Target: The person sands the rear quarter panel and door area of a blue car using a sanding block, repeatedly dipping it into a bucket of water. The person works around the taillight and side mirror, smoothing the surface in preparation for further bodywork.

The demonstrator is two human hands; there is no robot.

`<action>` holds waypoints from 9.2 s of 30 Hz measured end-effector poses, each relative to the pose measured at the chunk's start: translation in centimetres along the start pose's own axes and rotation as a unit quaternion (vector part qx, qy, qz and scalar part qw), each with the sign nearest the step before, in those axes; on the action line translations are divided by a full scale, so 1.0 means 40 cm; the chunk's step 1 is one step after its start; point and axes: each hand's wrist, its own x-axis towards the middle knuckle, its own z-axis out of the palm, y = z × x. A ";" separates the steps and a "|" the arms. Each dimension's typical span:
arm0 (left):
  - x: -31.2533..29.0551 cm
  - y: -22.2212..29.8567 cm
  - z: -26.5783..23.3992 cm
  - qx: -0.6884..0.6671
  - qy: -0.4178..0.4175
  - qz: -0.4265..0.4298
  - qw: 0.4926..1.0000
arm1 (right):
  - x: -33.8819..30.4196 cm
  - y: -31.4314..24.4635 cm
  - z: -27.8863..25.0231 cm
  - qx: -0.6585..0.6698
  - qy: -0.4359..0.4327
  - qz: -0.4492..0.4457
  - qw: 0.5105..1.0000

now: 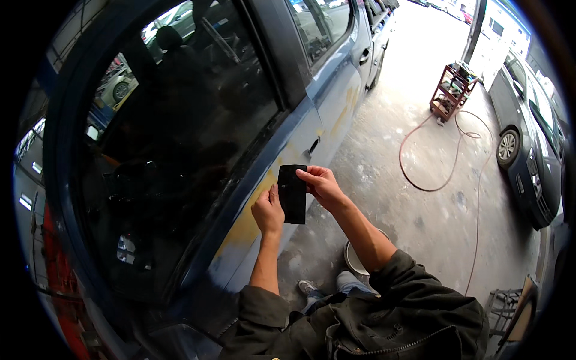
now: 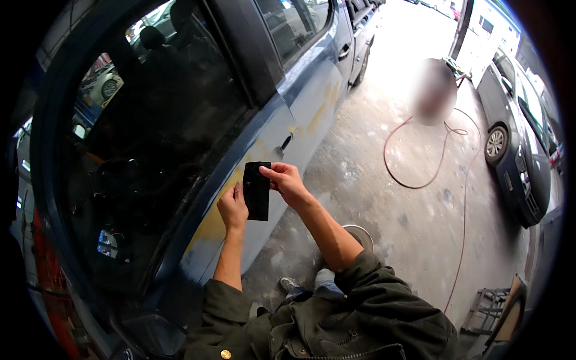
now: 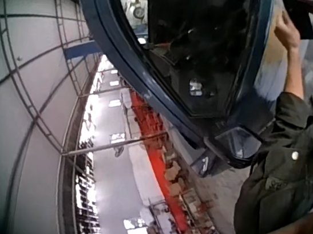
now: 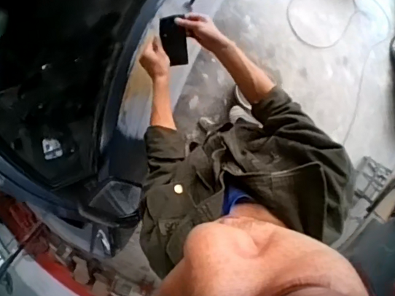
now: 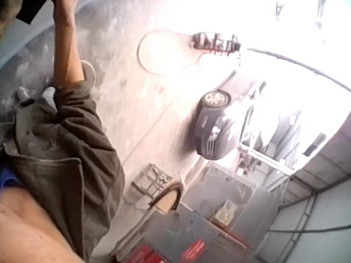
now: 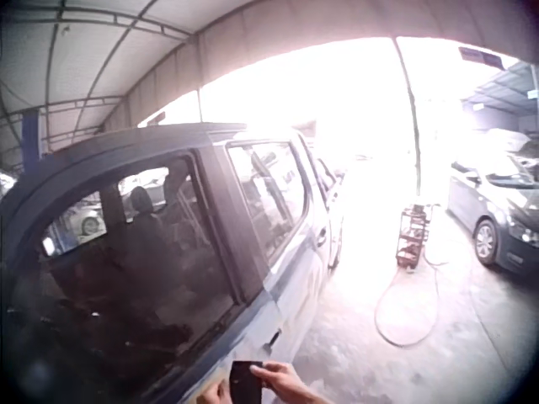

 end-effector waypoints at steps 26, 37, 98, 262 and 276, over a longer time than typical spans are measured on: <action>0.289 0.083 -0.063 0.280 -0.071 0.435 0.853 | 0.379 -0.102 -0.038 -0.092 0.350 -0.141 0.921; 0.292 0.021 -0.094 0.389 -0.126 0.476 0.779 | 0.450 -0.062 0.003 -0.121 0.493 -0.161 0.846; 0.294 0.024 -0.098 0.384 -0.146 0.459 0.788 | 0.504 -0.102 0.029 -0.260 0.541 -0.242 0.762; 0.318 0.170 0.172 0.306 -0.258 0.394 0.828 | 0.164 -0.044 -0.159 0.171 0.212 0.028 0.962; 0.207 0.079 0.123 -0.184 -0.243 -0.046 0.951 | 0.101 -0.052 -0.105 0.106 0.069 -0.022 0.992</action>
